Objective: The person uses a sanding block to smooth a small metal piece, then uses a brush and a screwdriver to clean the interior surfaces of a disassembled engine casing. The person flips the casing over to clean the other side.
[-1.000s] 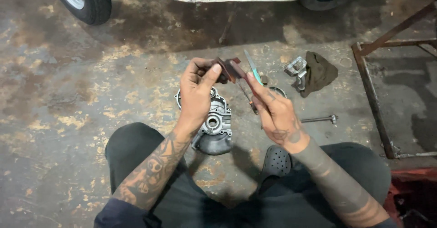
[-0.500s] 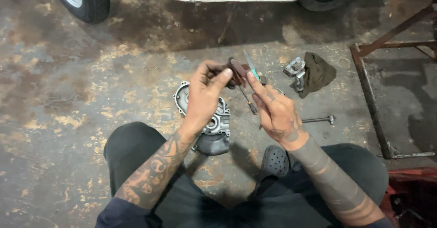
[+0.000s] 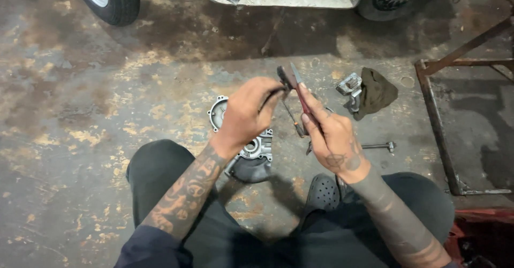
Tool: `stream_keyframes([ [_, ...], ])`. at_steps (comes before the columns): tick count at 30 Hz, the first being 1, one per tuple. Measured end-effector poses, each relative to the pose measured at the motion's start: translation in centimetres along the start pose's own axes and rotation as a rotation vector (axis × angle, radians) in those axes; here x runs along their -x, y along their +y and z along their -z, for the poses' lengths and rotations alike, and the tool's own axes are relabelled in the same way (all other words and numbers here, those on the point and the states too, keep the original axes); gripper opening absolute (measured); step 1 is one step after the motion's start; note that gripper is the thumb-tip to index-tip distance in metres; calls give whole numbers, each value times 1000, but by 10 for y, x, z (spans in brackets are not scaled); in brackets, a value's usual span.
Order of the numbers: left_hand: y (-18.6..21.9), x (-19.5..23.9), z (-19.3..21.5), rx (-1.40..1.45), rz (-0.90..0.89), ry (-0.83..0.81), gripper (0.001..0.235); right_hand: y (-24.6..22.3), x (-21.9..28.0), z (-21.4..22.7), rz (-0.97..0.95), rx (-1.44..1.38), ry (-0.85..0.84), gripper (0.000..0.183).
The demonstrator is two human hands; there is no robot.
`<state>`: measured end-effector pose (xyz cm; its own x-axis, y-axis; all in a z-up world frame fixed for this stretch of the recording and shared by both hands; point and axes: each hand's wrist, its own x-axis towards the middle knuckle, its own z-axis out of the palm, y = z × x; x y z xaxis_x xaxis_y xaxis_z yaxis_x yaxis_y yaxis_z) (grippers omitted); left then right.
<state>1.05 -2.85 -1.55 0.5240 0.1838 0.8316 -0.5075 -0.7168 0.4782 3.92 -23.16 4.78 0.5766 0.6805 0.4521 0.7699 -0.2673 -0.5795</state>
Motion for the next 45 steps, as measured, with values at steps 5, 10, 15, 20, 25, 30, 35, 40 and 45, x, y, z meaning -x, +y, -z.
stream_keyframes([
  [5,-5,-17,20,-10,-75,77,12,-1,5,-7,33,-8,-37,51],
  [10,9,-21,21,52,-47,101,9,18,13,-7,33,-17,-95,48],
  [15,6,-28,31,69,-199,115,11,48,12,9,-32,137,-60,49],
  [20,14,-40,42,-97,-482,76,6,41,17,11,42,126,160,35],
  [25,25,-49,54,-330,-653,79,9,41,5,12,157,131,182,30],
  [30,31,-49,56,-295,-681,-29,13,46,0,33,46,26,85,33],
  [35,32,-48,55,-245,-674,-34,14,47,-6,47,18,87,28,30],
  [40,27,-44,50,-196,-578,-66,20,59,6,51,-95,-108,45,28],
  [45,27,-35,38,-238,-650,-148,14,57,2,33,-253,-359,122,30],
])
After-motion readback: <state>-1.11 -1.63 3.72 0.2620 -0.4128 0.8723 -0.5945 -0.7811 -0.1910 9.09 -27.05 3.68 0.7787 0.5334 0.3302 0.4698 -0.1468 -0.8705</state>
